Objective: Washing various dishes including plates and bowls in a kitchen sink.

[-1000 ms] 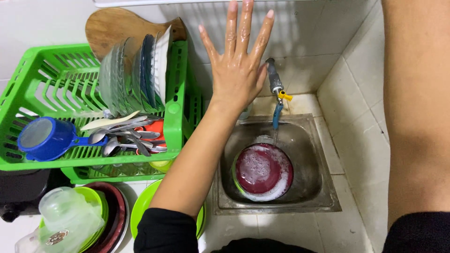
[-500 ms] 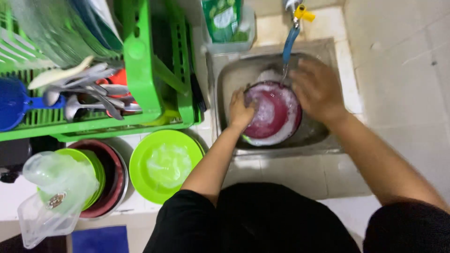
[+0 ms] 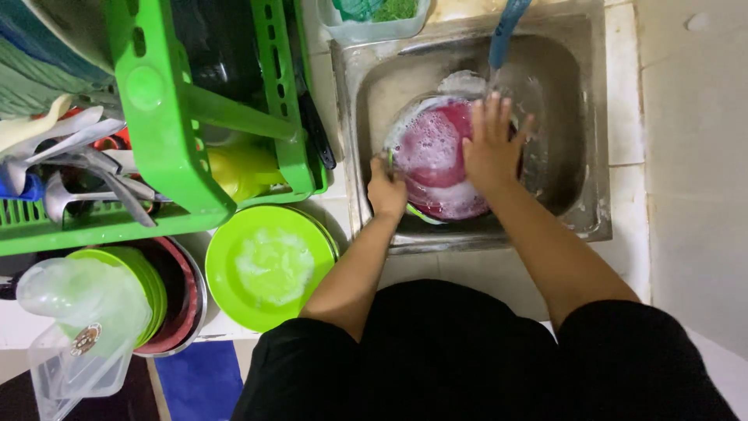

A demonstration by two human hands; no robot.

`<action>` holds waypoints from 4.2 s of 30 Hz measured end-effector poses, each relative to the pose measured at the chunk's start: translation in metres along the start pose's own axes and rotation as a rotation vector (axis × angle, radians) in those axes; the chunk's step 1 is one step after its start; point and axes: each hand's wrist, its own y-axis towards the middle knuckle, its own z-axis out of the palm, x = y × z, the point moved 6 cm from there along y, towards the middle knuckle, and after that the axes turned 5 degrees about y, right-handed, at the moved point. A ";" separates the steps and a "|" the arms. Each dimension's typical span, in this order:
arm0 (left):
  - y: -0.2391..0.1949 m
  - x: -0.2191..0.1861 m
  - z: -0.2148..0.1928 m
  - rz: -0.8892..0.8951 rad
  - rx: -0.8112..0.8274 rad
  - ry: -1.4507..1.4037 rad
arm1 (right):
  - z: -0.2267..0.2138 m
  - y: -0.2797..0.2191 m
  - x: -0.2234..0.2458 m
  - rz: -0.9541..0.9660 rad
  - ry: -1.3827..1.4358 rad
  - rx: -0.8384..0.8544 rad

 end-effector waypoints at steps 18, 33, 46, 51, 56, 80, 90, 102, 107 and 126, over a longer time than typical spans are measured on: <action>0.000 -0.076 -0.024 -0.193 0.387 -0.870 | -0.090 -0.081 0.035 -0.707 0.272 0.140; 0.042 -0.169 0.032 0.364 0.030 -0.239 | -0.142 -0.017 -0.036 0.167 1.584 0.024; 0.030 -0.256 0.023 0.887 0.072 0.303 | -0.091 0.003 -0.082 0.529 2.150 -0.044; 0.010 -0.267 0.026 0.831 0.014 0.293 | -0.067 0.005 -0.084 0.530 2.208 -0.045; 0.008 -0.278 0.002 1.047 0.041 0.212 | -0.086 0.015 -0.089 0.493 2.267 0.015; 0.066 -0.182 0.008 -0.259 0.514 -0.960 | -0.152 0.080 0.005 -0.295 0.640 -0.405; 0.068 -0.181 0.014 -0.240 0.498 -0.970 | -0.178 0.071 0.010 -0.271 0.644 -0.527; 0.069 -0.164 0.055 -0.328 0.589 -0.929 | -0.155 0.056 -0.087 -0.003 0.713 -0.240; 0.066 -0.156 0.112 -0.291 0.590 -0.745 | -0.174 0.023 -0.103 0.550 1.334 -0.039; 0.021 -0.182 0.032 -0.182 0.788 -0.919 | -0.076 0.018 -0.062 -0.015 0.292 0.098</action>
